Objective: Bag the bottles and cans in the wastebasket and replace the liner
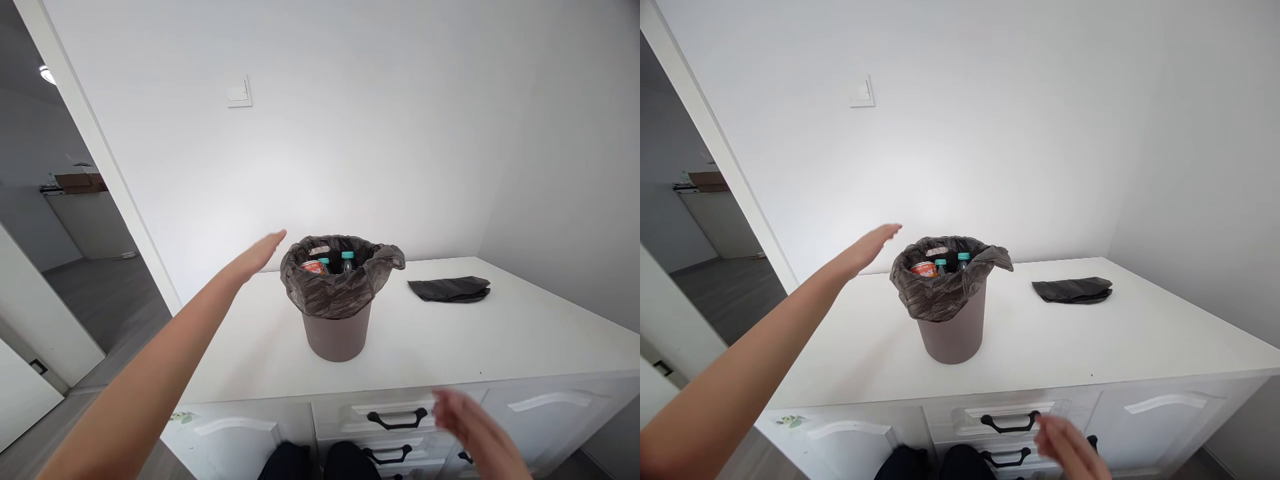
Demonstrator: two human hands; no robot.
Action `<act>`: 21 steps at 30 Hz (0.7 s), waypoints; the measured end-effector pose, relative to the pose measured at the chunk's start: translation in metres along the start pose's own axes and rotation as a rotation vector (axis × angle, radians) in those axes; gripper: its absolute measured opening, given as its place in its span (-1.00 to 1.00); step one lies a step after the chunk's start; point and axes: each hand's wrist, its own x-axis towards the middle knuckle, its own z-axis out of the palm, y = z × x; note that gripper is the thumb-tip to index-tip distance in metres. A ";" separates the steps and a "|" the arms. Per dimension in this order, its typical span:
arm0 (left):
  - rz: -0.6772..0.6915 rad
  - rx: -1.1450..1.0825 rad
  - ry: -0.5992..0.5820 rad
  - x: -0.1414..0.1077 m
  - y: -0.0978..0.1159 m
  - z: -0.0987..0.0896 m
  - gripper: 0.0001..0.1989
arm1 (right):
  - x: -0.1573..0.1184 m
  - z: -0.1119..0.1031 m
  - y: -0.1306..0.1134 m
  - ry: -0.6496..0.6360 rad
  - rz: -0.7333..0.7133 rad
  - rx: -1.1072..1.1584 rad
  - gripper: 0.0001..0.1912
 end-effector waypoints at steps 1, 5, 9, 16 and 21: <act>-0.123 -0.060 -0.061 -0.003 -0.012 0.000 -0.39 | 0.016 0.005 -0.022 -0.028 -0.020 0.043 -0.25; -0.425 -0.377 -0.361 -0.018 -0.041 0.012 -0.26 | 0.077 0.036 -0.117 -0.163 -0.096 0.186 -0.13; -0.446 -0.539 -0.347 -0.021 -0.040 0.024 -0.41 | 0.126 0.073 -0.175 -0.228 -0.059 0.151 -0.19; -0.183 -0.461 -0.119 0.007 0.004 0.008 -0.71 | 0.173 0.098 -0.224 -0.181 -0.249 -0.015 -0.79; 0.014 -0.332 -0.102 0.021 0.060 0.005 -0.80 | 0.170 0.124 -0.263 -0.280 -0.385 -0.127 -0.82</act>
